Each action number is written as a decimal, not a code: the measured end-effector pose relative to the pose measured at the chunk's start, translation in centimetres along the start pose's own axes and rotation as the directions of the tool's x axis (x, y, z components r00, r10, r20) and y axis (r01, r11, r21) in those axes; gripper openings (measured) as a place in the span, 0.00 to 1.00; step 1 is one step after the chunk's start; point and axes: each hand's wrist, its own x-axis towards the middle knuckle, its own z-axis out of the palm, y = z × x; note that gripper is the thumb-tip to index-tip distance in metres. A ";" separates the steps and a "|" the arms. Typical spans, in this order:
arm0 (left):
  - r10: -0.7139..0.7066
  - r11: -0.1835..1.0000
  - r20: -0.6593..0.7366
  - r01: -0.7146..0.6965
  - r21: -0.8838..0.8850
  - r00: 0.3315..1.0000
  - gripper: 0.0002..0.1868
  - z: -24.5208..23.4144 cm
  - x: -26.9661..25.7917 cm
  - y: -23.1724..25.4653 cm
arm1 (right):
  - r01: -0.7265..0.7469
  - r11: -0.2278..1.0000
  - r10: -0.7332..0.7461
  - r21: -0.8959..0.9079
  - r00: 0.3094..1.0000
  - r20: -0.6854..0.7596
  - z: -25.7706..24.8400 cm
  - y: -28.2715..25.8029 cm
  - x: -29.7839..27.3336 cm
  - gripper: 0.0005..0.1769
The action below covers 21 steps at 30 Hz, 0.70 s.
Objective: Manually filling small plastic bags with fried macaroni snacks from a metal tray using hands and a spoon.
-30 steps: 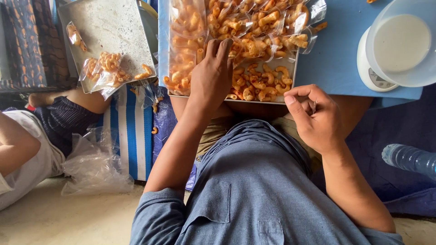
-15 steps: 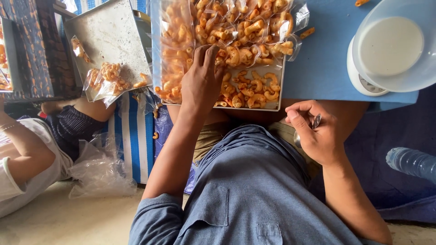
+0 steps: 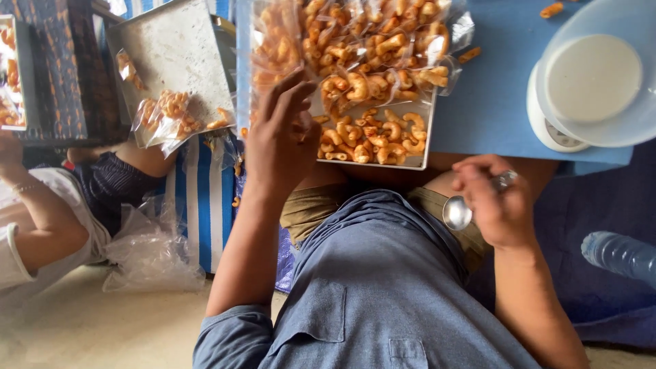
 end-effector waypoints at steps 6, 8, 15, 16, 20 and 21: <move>0.089 0.976 -0.592 0.049 0.213 0.801 0.20 -7.2 -4.4 -7.4 | -0.140 0.701 0.200 0.699 0.980 -0.003 -2.8 5.5 2.0 0.16; -0.070 0.987 -0.677 0.150 0.060 0.733 0.19 -8.1 -7.0 -10.4 | -0.171 0.676 0.210 0.717 0.977 0.035 -4.1 7.7 2.0 0.16; -0.658 0.741 -0.619 0.515 -0.431 0.429 0.08 -6.1 -15.0 -20.3 | -0.287 0.603 0.255 0.744 0.953 0.161 -6.2 13.1 0.3 0.17; -0.664 0.735 -0.616 0.520 -0.434 0.425 0.08 -5.2 -15.7 -22.1 | -0.292 0.607 0.261 0.740 0.952 0.162 -6.5 13.4 0.5 0.17; -0.810 0.583 -0.436 0.609 -0.538 0.391 0.22 -1.7 -17.9 -28.2 | -0.314 0.554 0.265 0.771 0.945 0.194 -7.5 14.2 2.0 0.15; -0.836 0.548 -0.387 0.583 -0.600 0.389 0.25 -1.0 -17.9 -29.5 | -0.324 0.548 0.281 0.771 0.940 0.195 -7.7 14.3 2.3 0.15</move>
